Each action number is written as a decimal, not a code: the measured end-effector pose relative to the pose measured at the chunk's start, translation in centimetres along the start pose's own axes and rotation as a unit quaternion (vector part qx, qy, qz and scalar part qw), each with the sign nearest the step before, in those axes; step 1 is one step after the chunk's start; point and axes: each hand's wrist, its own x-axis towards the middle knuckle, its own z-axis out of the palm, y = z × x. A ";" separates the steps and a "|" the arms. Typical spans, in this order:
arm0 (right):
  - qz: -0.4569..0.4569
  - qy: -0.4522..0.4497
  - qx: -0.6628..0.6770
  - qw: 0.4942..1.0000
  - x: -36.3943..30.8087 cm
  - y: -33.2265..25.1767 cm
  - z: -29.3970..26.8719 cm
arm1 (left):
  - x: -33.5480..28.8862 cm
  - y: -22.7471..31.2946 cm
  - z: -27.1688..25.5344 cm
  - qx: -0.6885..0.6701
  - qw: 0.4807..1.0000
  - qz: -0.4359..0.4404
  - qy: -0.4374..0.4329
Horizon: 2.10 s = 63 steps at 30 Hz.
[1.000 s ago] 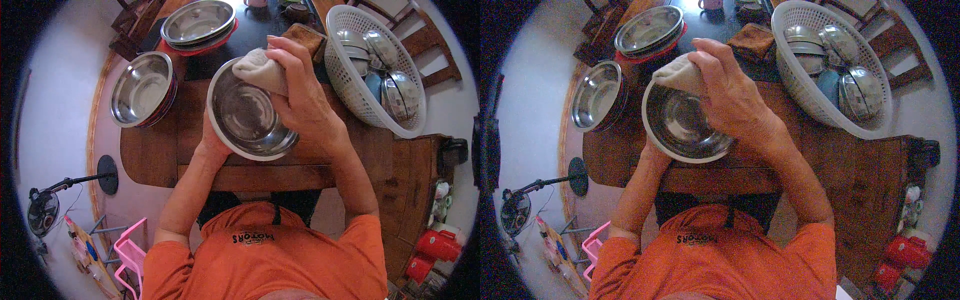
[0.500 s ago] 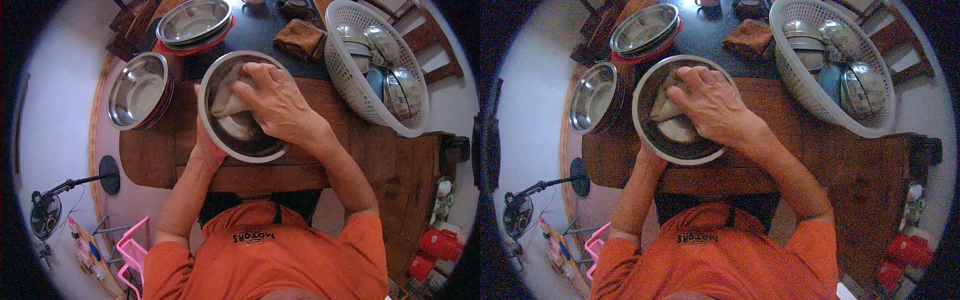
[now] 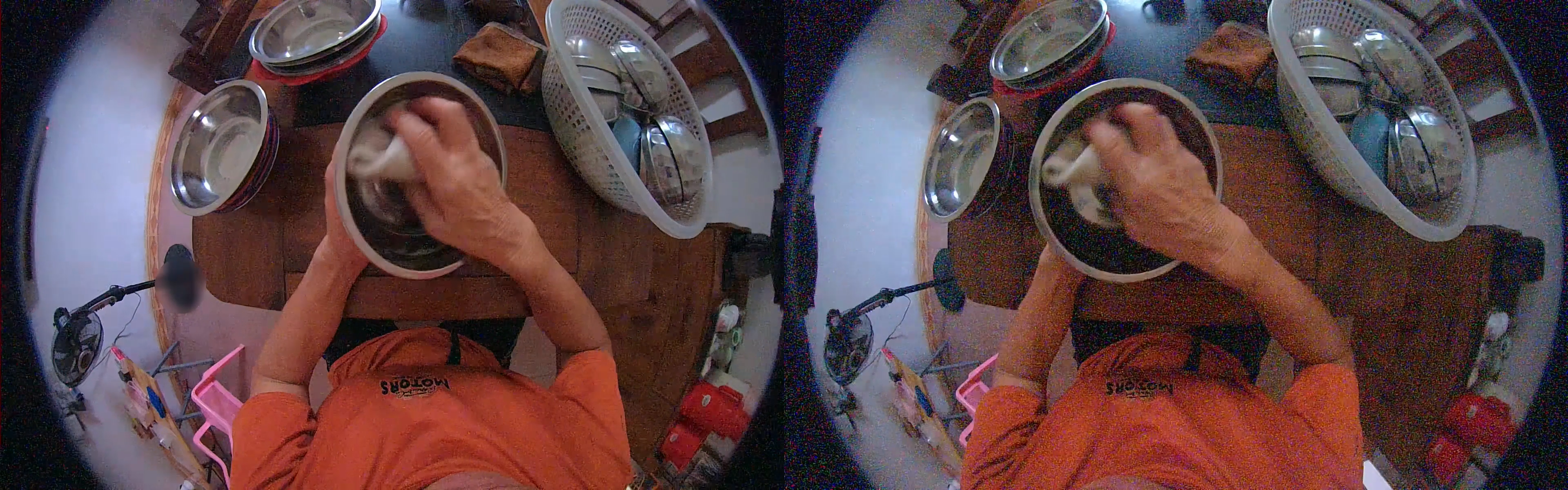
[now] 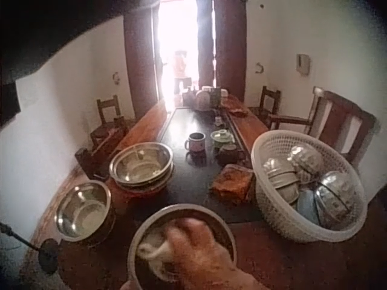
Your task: The person wipes several bowls and metal basins with a cloth, handling them one at a time before stacking them on a table.
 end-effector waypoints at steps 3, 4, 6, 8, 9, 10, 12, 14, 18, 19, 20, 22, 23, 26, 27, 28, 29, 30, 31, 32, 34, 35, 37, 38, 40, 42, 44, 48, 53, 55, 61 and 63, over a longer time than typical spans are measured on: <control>-0.099 -0.057 0.106 0.988 -0.3 -0.5 0.5 | 0.2 -1.2 -3.1 0.068 0.997 0.026 -0.023; -0.098 -0.057 0.107 0.988 -0.2 -0.6 0.1 | -0.1 -1.2 -3.2 0.042 0.999 0.006 -0.017; -0.126 -0.178 0.159 0.963 -0.1 -0.7 -0.9 | -0.8 -1.3 -3.3 -0.010 0.999 -0.035 -0.004; -0.123 -0.185 0.180 0.958 -0.2 -0.1 -1.4 | -0.9 -1.3 -3.3 -0.047 0.997 -0.065 0.003; -0.127 -0.192 0.180 0.956 0.0 0.6 -2.1 | -0.8 -1.2 -3.3 -0.060 0.995 -0.074 0.006; -0.128 -0.198 0.178 0.955 0.1 1.1 -2.7 | -0.1 -1.2 -3.1 -0.098 0.993 -0.049 -0.046; -0.163 -0.039 0.092 0.981 0.5 1.9 -2.7 | 0.7 -1.0 -2.1 -0.137 0.985 -0.029 -0.099; -0.157 0.032 0.008 0.987 0.8 2.3 -2.4 | 0.7 -0.7 0.1 -0.059 0.998 -0.009 -0.030; -0.142 -0.049 -0.138 0.979 -1.0 4.2 -0.2 | 0.1 -0.2 2.2 -0.066 0.998 -0.013 -0.003; -0.142 -0.049 -0.138 0.979 -1.1 4.1 -0.1 | 0.1 -0.1 2.2 -0.084 0.996 -0.015 -0.011; -0.125 -0.065 -0.128 0.982 -1.2 4.0 -0.2 | -0.1 -0.1 1.9 -0.064 0.997 0.005 -0.035; -0.109 -0.082 -0.115 0.984 -1.3 3.6 -0.2 | -0.4 -0.1 0.8 -0.020 0.996 0.046 -0.080; -0.077 -0.136 -0.076 0.985 -1.3 3.3 -0.4 | -0.6 0.0 0.2 0.002 0.993 0.066 -0.101; -0.005 -0.238 0.033 0.971 -1.3 2.4 -0.7 | -0.3 -0.2 -1.5 -0.058 0.976 0.070 -0.199; 0.034 -0.283 0.100 0.953 -1.3 2.2 -0.7 | -0.3 -0.1 -1.9 -0.100 0.964 0.064 -0.236; 0.035 -0.282 0.100 0.954 -1.6 2.4 -0.7 | -0.1 -0.2 -1.9 -0.141 0.950 0.052 -0.275; 0.029 -0.277 0.189 0.942 -2.1 2.7 -0.5 | -0.1 -0.1 -1.9 -0.143 0.954 0.050 -0.259; 0.023 -0.271 0.276 0.922 -2.5 2.9 -0.6 | -0.1 -0.1 -1.8 -0.144 0.958 0.049 -0.243; 0.011 -0.256 0.279 0.925 -1.9 2.2 -1.5 | -0.1 0.0 -1.7 -0.144 0.962 0.048 -0.226; 0.012 -0.258 0.281 0.925 -1.3 2.1 -2.3 | -0.2 0.0 -1.8 -0.146 0.966 0.048 -0.208; 0.170 -0.274 0.490 0.809 -0.5 2.0 -3.7 | -0.2 0.0 -2.0 -0.130 0.974 0.053 -0.180; 0.213 -0.181 0.535 0.797 -0.5 1.5 -3.8 | -0.2 -0.1 -1.9 -0.113 0.977 0.057 -0.172; 0.226 -0.019 0.542 0.809 -0.4 0.7 -3.6 | -0.3 -0.4 -1.7 -0.078 0.984 0.087 -0.136; 0.209 0.044 0.510 0.833 -0.3 0.6 -3.3 | 0.0 -0.5 -1.5 -0.075 0.986 0.080 -0.127; 0.170 0.040 0.429 0.886 -0.4 1.2 -2.1 | 0.2 -0.3 -1.2 -0.066 0.989 0.069 -0.111; 0.129 0.035 0.343 0.930 -0.8 1.3 -1.3 | 0.7 -0.7 -1.4 -0.025 0.999 0.020 0.000; 0.008 -0.014 0.256 0.967 -1.1 1.1 -0.4 | 0.8 -2.4 -4.8 0.140 0.973 0.178 -0.049; -0.096 -0.159 0.256 0.949 -1.3 0.7 -0.6 | 0.4 -2.7 -6.8 0.004 0.998 0.053 -0.042; -0.174 -0.016 0.069 0.982 -0.4 2.7 -1.5 | 0.2 -1.7 -5.8 0.001 0.998 0.041 -0.037; -0.127 0.102 0.079 0.983 0.0 3.3 -2.5 | 0.5 -1.3 -5.2 -0.001 0.998 0.041 -0.039; -0.103 0.148 0.002 0.984 0.4 6.4 -2.6 | 0.2 -0.4 -2.7 -0.015 0.998 0.055 -0.030; -0.098 0.085 -0.009 0.991 -0.1 6.4 -1.6 | 0.1 -0.1 -2.2 -0.023 0.998 0.061 -0.027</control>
